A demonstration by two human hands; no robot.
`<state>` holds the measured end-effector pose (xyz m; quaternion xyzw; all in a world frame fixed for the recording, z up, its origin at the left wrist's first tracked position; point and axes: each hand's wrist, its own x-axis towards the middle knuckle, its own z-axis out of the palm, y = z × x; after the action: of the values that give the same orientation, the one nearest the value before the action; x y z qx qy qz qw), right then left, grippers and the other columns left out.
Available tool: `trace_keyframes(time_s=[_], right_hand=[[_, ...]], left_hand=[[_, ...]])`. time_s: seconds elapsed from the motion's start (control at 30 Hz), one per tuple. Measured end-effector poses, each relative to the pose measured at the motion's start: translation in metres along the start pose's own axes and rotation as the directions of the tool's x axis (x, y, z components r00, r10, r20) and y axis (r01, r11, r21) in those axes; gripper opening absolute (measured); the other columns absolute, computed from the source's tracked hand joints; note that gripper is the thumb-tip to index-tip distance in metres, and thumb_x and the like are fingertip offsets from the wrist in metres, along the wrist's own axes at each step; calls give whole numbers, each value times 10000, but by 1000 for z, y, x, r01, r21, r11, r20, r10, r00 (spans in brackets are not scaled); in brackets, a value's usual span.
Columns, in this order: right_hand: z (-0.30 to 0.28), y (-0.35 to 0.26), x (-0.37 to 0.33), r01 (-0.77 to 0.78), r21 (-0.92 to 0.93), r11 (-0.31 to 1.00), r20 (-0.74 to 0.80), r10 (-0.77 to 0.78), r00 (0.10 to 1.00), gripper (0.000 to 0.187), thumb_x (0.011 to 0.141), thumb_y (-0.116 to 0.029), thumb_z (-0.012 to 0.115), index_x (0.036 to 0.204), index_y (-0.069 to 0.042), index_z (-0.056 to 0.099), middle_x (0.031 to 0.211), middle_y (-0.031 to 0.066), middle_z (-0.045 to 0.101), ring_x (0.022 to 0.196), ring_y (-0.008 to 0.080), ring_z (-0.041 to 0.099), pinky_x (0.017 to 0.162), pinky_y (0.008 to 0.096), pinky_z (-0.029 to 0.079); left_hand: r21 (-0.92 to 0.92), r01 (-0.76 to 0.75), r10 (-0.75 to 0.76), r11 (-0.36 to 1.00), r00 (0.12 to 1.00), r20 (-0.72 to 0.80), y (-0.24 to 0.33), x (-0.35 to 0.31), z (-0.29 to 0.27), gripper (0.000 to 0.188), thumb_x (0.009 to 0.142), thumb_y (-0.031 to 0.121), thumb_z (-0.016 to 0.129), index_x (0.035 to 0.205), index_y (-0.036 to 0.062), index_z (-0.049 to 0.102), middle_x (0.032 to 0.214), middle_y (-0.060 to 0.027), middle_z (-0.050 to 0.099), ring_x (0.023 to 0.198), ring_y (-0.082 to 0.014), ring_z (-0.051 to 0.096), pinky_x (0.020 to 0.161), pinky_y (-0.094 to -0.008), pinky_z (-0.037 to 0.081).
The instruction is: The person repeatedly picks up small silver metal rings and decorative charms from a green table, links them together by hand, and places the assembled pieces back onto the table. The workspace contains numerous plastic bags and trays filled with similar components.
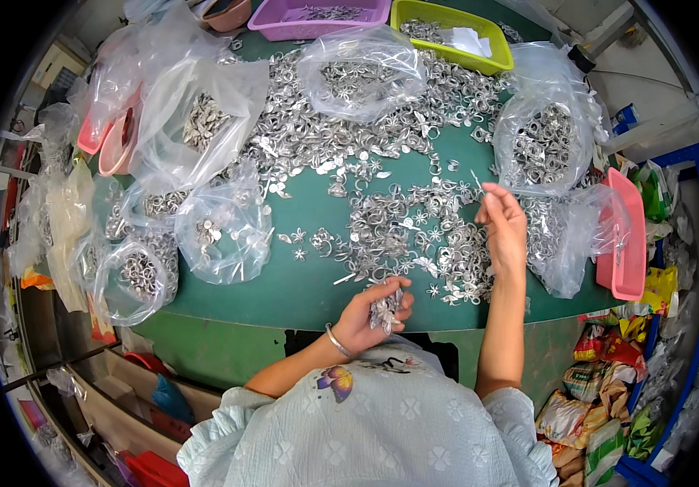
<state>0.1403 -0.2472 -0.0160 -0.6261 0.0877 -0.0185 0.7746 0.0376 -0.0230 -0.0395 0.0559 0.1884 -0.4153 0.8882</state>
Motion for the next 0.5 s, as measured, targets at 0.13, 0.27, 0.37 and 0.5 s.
trace_keyframes(time_s=[0.13,0.27,0.37,0.5], right_hand=[[13,9,25,356,-813,461,182,-379,907,195,713,-74,642,903,-41,610,754,80,511,715,217,497,668,307,397],[8,21,40,411,-798,442,249,-379,891,105,752,-81,613,830,-14,592,802,84,528,712,200,496,657,285,393],[2,-1,28,17,10,1000,101,-18,995,116,846,-110,532,904,-11,550,798,41,539,671,121,475,577,221,376],[-19,3,20,-315,724,614,334,87,939,152,864,-130,462,941,-16,528,688,49,474,517,109,406,441,220,328]], left_hand=[[39,15,-15,999,1000,5,-4,2,-2,227,873,209,469,1054,74,486,779,-74,473,631,-147,447,506,-273,447],[55,10,-11,998,1000,13,-4,-1,0,241,873,206,470,1072,70,480,783,-75,476,639,-148,456,512,-282,469],[25,-17,17,1000,1000,-15,-1,-2,-3,243,873,203,470,1072,63,476,779,-80,476,641,-150,460,508,-286,475],[21,7,-7,1000,1000,7,-1,2,-2,249,872,203,470,1075,59,474,776,-86,474,638,-153,460,506,-289,473]])
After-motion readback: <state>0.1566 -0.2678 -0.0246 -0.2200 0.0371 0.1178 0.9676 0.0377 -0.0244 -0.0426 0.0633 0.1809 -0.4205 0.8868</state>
